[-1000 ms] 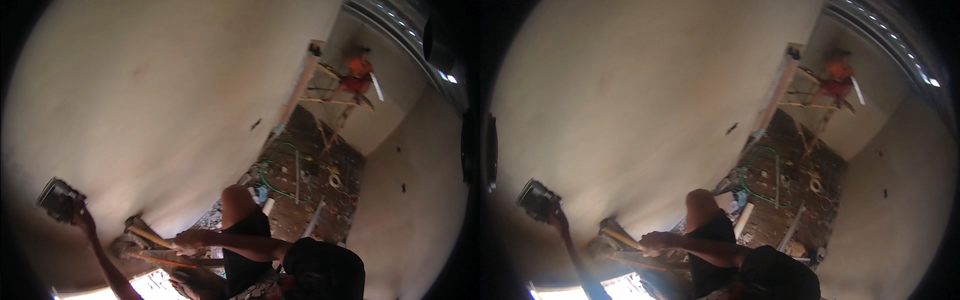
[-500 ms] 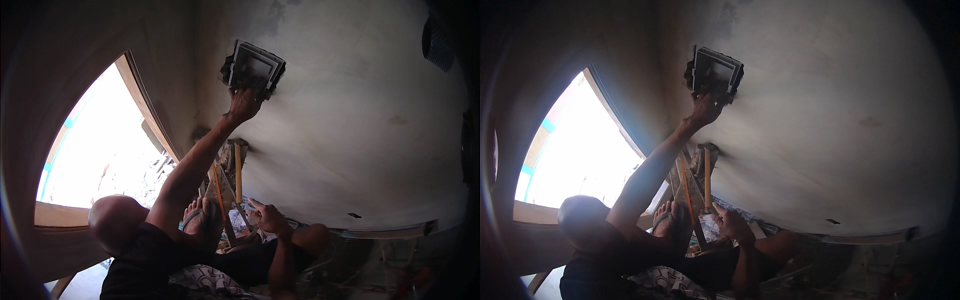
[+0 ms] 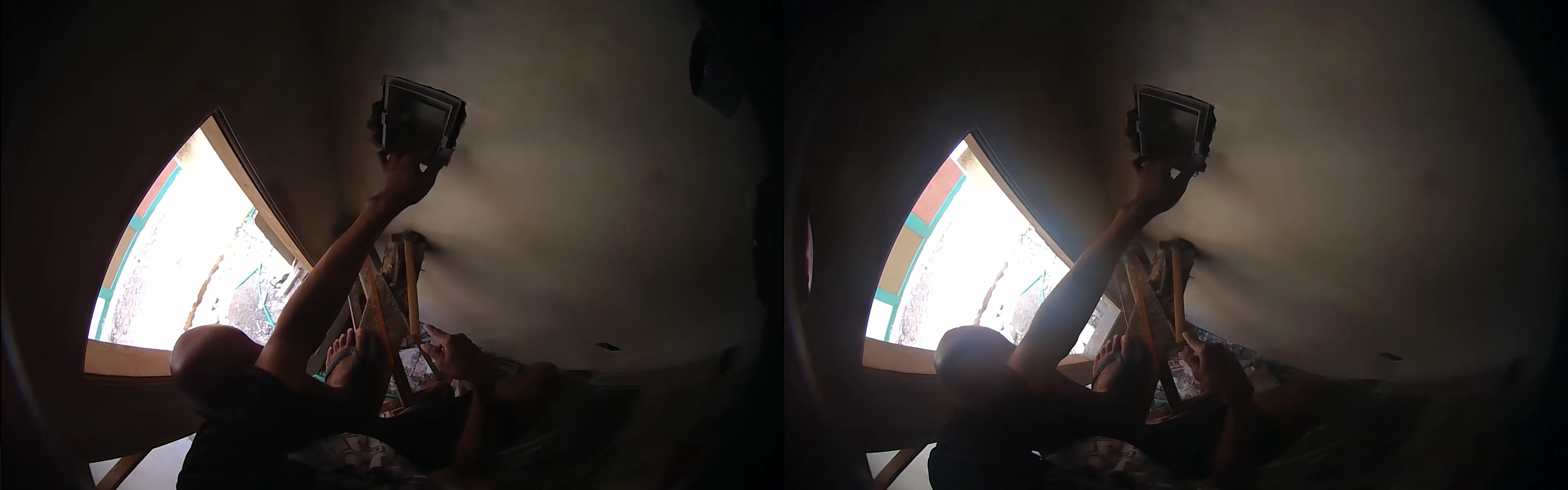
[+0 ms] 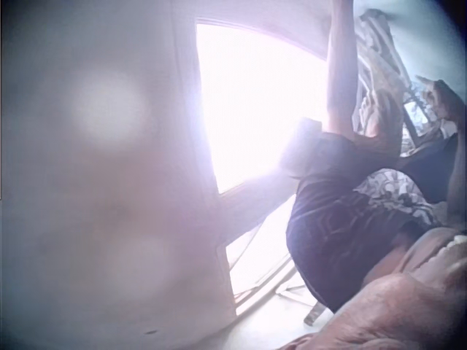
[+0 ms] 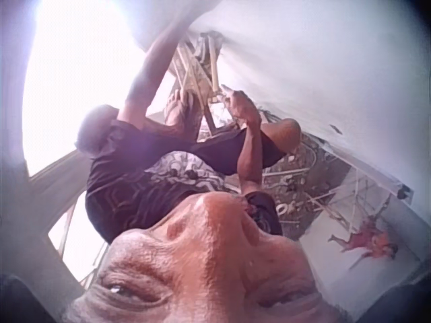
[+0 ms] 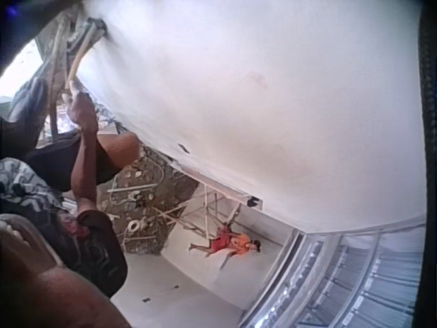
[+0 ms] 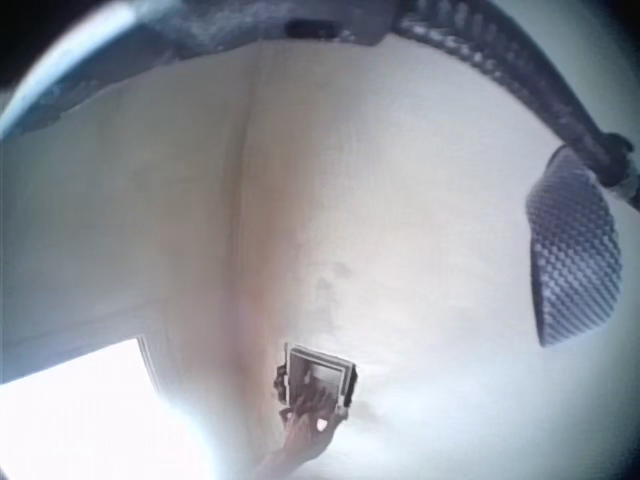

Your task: The person uses a hammer and chisel to break away plaster around a ceiling opening, then fits a rectangular electrical box into the hole. They repeatedly adjust the box and use a small wooden block to align it within the ceiling cavity.

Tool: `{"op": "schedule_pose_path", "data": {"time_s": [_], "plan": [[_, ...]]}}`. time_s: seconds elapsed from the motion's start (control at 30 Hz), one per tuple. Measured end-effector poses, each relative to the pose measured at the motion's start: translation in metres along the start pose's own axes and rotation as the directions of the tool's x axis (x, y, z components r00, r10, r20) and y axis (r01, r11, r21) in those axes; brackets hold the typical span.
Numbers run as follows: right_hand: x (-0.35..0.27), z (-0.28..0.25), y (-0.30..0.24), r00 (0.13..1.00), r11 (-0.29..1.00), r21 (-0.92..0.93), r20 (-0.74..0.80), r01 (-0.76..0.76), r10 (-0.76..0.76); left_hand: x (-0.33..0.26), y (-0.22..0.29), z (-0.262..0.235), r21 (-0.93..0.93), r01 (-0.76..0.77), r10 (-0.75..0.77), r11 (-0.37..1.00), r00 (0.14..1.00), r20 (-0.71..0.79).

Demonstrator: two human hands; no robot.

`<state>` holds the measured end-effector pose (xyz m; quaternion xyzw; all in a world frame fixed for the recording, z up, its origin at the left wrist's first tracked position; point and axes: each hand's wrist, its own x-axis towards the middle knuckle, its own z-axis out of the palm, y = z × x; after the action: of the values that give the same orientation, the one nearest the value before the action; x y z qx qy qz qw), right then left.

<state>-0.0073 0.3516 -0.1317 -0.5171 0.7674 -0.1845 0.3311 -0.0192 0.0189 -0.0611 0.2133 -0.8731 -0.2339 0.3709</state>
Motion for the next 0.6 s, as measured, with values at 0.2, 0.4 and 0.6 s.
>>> {"op": "schedule_pose_path", "data": {"time_s": [0.2,0.4,0.6], "plan": [[-0.001,0.000,-0.007,0.998,0.999,0.047,-0.060,0.011,-0.008,-0.006,0.011,-0.005,0.030,-0.039,0.044,0.999,0.978,-0.202],[-0.011,-0.008,-0.006,0.999,0.999,-0.022,-0.009,-0.036,0.036,-0.037,0.009,0.005,0.040,-0.015,0.028,0.999,0.935,-0.353],[-0.012,-0.012,-0.019,0.987,0.988,-0.001,0.047,-0.152,0.152,-0.040,0.006,0.015,0.006,-0.064,0.057,0.998,0.827,-0.559]]}}
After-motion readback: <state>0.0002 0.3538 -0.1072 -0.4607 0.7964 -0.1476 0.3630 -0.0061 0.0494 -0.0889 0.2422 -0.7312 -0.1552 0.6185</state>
